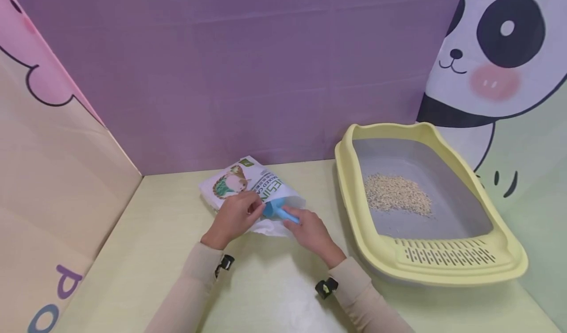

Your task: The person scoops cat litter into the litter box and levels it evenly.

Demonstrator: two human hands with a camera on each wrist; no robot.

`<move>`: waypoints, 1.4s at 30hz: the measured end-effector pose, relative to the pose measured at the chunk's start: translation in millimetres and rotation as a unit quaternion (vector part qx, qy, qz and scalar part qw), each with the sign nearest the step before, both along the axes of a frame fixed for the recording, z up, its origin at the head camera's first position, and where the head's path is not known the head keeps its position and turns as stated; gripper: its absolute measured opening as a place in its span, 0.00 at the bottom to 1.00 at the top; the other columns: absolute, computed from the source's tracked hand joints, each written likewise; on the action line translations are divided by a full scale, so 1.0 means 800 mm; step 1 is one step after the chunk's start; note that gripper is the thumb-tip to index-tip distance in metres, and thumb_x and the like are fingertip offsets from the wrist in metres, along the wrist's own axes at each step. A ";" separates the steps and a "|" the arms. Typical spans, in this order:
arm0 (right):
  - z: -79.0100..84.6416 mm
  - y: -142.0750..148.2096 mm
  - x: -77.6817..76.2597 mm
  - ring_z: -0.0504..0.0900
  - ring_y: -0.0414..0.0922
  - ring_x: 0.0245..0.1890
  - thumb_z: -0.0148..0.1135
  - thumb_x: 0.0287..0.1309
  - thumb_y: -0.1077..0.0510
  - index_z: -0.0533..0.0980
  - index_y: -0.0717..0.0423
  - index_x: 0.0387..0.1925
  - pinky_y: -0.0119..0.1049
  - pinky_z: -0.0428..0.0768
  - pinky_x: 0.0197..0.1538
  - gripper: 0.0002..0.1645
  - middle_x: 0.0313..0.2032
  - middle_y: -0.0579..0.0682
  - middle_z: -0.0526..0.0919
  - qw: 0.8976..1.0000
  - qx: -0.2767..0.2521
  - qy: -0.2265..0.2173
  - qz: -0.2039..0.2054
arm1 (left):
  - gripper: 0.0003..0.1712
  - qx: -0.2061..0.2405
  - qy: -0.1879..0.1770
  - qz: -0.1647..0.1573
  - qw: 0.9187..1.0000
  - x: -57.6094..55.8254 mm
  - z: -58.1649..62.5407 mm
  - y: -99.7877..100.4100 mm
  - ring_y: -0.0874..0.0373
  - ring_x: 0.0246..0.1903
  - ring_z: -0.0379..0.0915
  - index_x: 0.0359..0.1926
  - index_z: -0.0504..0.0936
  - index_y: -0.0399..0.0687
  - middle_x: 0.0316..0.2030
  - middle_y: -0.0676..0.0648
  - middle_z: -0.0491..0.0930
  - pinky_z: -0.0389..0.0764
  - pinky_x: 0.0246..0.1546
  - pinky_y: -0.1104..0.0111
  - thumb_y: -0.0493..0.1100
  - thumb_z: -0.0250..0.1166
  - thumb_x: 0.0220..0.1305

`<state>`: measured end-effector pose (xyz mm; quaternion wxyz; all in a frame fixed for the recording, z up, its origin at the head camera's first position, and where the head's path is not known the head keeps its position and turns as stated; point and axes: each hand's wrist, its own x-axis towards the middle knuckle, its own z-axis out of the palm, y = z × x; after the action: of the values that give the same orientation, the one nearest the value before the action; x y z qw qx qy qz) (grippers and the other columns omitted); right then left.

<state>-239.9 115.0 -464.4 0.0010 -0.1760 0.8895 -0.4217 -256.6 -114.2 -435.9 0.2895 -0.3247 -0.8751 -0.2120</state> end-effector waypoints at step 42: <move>-0.004 0.023 -0.001 0.61 0.35 0.14 0.54 0.74 0.55 0.75 0.64 0.39 0.27 0.60 0.18 0.14 0.17 0.43 0.69 0.958 -0.184 -0.220 0.005 | 0.08 -0.002 -0.018 0.014 1.000 0.001 -0.001 0.000 0.66 0.22 0.66 0.28 0.81 0.48 0.22 0.54 0.77 0.70 0.26 0.74 0.40 0.68 0.64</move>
<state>-241.1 133.5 -467.2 0.1663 -0.0801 0.7733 -0.6065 -255.8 -114.0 -437.1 0.2757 -0.3092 -0.8850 -0.2125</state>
